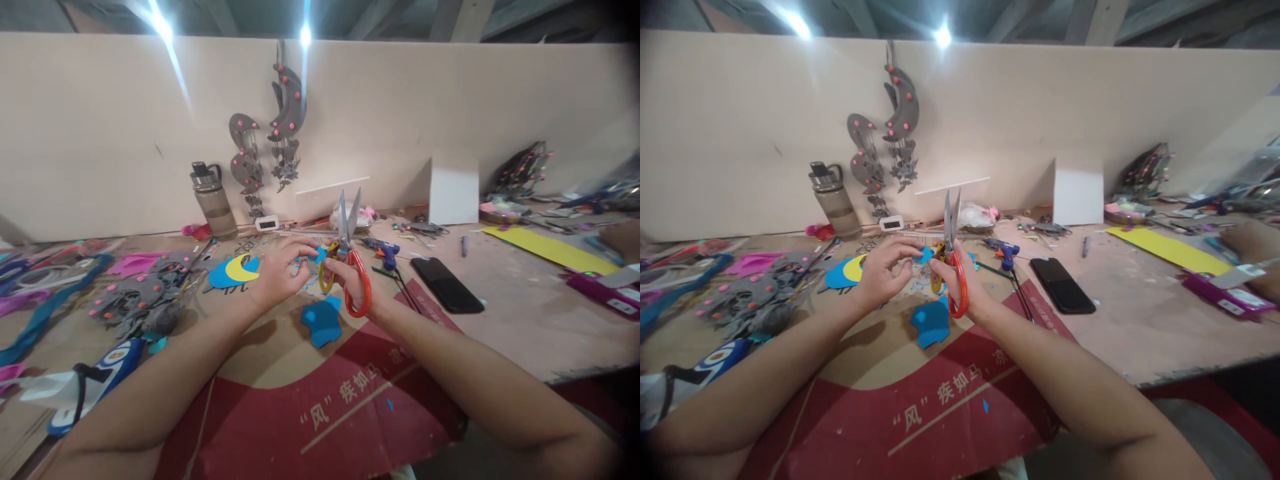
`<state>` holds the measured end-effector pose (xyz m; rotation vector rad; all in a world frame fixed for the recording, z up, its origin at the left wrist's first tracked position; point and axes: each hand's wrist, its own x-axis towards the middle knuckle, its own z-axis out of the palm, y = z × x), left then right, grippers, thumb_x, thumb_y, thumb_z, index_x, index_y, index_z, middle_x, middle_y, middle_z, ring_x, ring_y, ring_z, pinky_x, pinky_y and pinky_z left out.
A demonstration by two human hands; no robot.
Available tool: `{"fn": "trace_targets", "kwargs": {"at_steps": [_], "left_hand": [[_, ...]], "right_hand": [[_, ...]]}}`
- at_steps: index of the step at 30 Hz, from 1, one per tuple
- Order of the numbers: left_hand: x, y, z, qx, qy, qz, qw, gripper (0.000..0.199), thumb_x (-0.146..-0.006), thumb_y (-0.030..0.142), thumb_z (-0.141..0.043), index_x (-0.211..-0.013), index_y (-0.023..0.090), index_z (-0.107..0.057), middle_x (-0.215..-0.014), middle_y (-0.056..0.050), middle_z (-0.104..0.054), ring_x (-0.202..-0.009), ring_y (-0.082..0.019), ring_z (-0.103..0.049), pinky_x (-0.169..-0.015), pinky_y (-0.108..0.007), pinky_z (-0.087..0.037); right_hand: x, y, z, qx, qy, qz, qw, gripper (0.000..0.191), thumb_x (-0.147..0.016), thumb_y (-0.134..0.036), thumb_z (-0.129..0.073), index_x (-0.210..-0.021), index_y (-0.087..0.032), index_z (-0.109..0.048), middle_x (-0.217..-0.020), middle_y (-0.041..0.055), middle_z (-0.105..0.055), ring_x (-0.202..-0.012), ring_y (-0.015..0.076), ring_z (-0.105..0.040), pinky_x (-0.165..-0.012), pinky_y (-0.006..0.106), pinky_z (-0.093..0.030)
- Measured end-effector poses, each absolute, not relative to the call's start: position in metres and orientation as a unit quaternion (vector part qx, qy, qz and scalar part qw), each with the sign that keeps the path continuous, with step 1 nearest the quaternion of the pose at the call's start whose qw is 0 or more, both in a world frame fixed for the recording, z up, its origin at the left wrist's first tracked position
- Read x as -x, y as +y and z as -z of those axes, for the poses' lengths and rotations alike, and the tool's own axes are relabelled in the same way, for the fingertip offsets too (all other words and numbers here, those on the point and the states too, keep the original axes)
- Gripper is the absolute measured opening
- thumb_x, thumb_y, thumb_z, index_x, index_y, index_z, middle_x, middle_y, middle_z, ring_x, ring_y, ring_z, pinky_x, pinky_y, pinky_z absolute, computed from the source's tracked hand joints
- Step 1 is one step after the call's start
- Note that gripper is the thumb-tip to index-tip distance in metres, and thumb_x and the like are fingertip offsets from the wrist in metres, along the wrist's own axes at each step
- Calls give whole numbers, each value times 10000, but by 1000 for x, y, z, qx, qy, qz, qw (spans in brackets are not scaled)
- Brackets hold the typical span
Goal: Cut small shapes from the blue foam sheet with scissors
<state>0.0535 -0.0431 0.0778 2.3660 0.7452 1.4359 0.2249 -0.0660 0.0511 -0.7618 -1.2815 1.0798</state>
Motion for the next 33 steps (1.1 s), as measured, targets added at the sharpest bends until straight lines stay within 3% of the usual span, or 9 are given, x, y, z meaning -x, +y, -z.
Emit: {"fn": "trace_targets", "kwargs": {"at_steps": [4,8,11,17,22,27,33], "left_hand": [[-60,-46,-79,-739,296,-532,289,142,-772,196,-689,-912,212,-708,-1072,-83,-707,-1036,-221,-647,-929,-364,-503],[-69,-43,-77,-645,323,-523,455,250,-742,287,-764,-923,167,-641,-818,-27,-675,-696,-140,-641,-679,-283,-512],[-69,-38,-78,-599,319,-520,518,258,-706,279,-785,-851,152,-614,-685,15,-626,-577,-105,-597,-593,-253,-476],[-57,-30,-95,-543,318,-561,538,339,-621,254,-832,-857,144,-616,-668,35,-610,-542,-74,-575,-558,-222,-448],[-44,-24,-105,-516,315,-562,565,339,-596,249,-858,-815,135,-624,-704,24,-633,-552,-56,-561,-564,-208,-455],[-40,-23,-108,-512,308,-570,564,320,-599,229,-856,-812,137,-636,-692,24,-638,-546,-55,-563,-557,-201,-450],[-40,-24,-108,-526,323,-576,536,311,-612,228,-846,-812,138,-627,-694,20,-644,-550,-61,-582,-556,-198,-445]], "right_hand": [[-226,-69,-57,343,-579,-430,602,252,-801,-346,-662,-960,-225,-508,-656,-47,-523,-579,129,-511,-568,272,-441],[-226,-73,-62,352,-580,-403,614,356,-782,-372,-689,-1053,-241,-500,-742,-42,-529,-586,115,-494,-580,277,-445],[-227,-75,-63,354,-590,-396,607,344,-802,-393,-683,-1048,-242,-496,-762,-31,-534,-627,128,-520,-605,287,-457],[-229,-72,-70,380,-621,-425,538,282,-865,-481,-608,-876,-233,-474,-666,-43,-424,-563,121,-432,-533,278,-396],[-231,-71,-72,397,-632,-470,471,389,-797,-543,-676,-890,-230,-466,-661,-53,-437,-516,106,-414,-471,258,-371],[-233,-73,-69,387,-663,-475,430,374,-855,-553,-613,-837,-222,-439,-659,-53,-457,-511,94,-445,-494,254,-393],[-231,-79,-74,385,-680,-476,404,405,-872,-596,-566,-814,-223,-420,-640,-54,-427,-491,84,-409,-459,236,-336]]}}
